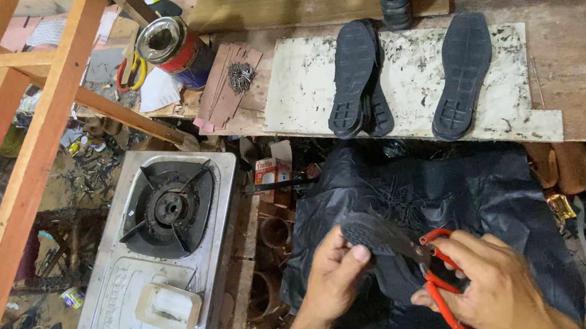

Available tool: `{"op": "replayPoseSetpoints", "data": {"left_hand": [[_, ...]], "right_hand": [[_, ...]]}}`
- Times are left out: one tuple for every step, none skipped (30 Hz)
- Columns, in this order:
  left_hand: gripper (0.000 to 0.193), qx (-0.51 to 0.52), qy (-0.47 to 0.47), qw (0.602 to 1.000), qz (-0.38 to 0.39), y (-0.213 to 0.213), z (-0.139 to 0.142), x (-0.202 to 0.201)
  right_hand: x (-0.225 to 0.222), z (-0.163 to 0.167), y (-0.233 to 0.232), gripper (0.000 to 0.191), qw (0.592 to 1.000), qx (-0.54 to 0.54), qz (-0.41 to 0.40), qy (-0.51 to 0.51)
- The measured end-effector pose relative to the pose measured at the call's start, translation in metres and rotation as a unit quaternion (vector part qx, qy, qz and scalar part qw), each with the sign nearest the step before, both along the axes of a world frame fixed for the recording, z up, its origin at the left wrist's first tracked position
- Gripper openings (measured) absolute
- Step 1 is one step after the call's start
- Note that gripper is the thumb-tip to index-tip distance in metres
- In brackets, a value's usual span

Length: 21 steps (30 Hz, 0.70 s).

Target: The person uses red-handled shears to trim the edges of black rubber shoe soles. They repeatedly pick up a sole, trim its perimeter, and place it back on the workbench among other soles.

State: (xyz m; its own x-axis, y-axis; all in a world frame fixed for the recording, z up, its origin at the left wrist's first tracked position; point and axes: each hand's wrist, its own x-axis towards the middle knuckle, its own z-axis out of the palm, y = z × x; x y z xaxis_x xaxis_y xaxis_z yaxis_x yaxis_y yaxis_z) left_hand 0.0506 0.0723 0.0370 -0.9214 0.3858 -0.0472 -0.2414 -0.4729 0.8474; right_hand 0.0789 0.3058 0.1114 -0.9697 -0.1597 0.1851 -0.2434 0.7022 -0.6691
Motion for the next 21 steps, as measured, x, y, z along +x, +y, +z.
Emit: {"op": "replayPoseSetpoints", "data": {"left_hand": [[0.034,-0.003,-0.002,1.000,-0.008,0.000,0.002,0.001],[0.035,-0.005,-0.004,1.000,-0.015,0.001,0.004,0.003],[0.035,-0.008,-0.007,1.000,-0.022,0.002,0.007,0.003],[0.034,-0.019,0.000,1.000,-0.024,0.001,0.010,0.002],[0.033,-0.030,0.006,0.999,-0.027,-0.001,0.014,0.001],[0.032,-0.040,0.013,0.999,-0.029,-0.003,0.018,0.000],[0.032,-0.067,0.027,0.997,-0.036,-0.007,0.023,-0.002],[0.032,-0.094,0.041,0.994,-0.044,-0.011,0.028,-0.004],[0.031,-0.121,0.054,0.990,-0.052,-0.017,0.033,-0.007],[0.034,-0.146,0.079,0.984,-0.060,-0.022,0.039,-0.009],[0.037,-0.170,0.104,0.978,-0.068,-0.028,0.045,-0.012],[0.040,-0.194,0.130,0.969,-0.076,-0.032,0.051,-0.015],[0.041,-0.199,0.165,0.963,-0.082,-0.036,0.056,-0.019],[0.041,-0.204,0.199,0.954,-0.087,-0.039,0.062,-0.023],[0.042,-0.209,0.234,0.945,-0.092,-0.041,0.068,-0.026],[0.042,-0.236,0.237,0.936,-0.104,-0.045,0.073,-0.029],[0.042,-0.264,0.239,0.927,-0.117,-0.048,0.079,-0.030],[0.043,-0.291,0.242,0.917,-0.129,-0.051,0.083,-0.031],[0.042,-0.306,0.238,0.912,-0.136,-0.053,0.087,-0.032],[0.042,-0.321,0.234,0.906,-0.143,-0.055,0.090,-0.032],[0.042,-0.337,0.230,0.901,-0.150,-0.056,0.091,-0.033]], "right_hand": [[-0.003,0.003,-0.003,0.074,1.000,-0.007,0.001,-0.008],[-0.004,0.006,-0.005,0.074,1.000,-0.013,0.002,-0.016],[-0.005,0.008,-0.006,0.073,0.999,-0.008,-0.002,-0.030],[-0.006,0.009,-0.007,0.072,0.999,-0.004,-0.007,-0.045],[-0.006,0.009,-0.007,0.071,0.998,0.001,-0.011,-0.060],[-0.006,0.008,-0.006,0.070,0.999,-0.003,0.005,-0.050],[-0.005,0.007,-0.003,0.069,0.999,-0.007,0.021,-0.041],[-0.004,0.004,0.000,0.068,0.999,-0.011,0.036,-0.031],[-0.002,0.002,0.005,0.070,0.998,-0.015,0.050,-0.024],[0.000,-0.001,0.012,0.071,0.998,-0.019,0.063,-0.017],[0.002,-0.005,0.019,0.072,0.997,-0.022,0.076,-0.010],[0.004,-0.010,0.026,0.070,0.996,-0.007,0.084,-0.015],[0.007,-0.015,0.033,0.068,0.996,0.009,0.092,-0.020],[0.010,-0.020,0.039,0.067,0.994,0.024,0.101,-0.025],[0.014,-0.026,0.046,0.069,0.994,0.035,0.094,-0.037],[0.017,-0.031,0.052,0.070,0.994,0.047,0.087,-0.049],[0.020,-0.036,0.058,0.072,0.993,0.058,0.081,-0.062],[0.022,-0.040,0.064,0.066,0.991,0.060,0.106,-0.053],[0.022,-0.043,0.068,0.061,0.988,0.062,0.131,-0.044],[0.023,-0.046,0.072,0.055,0.985,0.064,0.155,-0.035],[0.024,-0.047,0.074,0.055,0.984,0.079,0.150,-0.054]]}}
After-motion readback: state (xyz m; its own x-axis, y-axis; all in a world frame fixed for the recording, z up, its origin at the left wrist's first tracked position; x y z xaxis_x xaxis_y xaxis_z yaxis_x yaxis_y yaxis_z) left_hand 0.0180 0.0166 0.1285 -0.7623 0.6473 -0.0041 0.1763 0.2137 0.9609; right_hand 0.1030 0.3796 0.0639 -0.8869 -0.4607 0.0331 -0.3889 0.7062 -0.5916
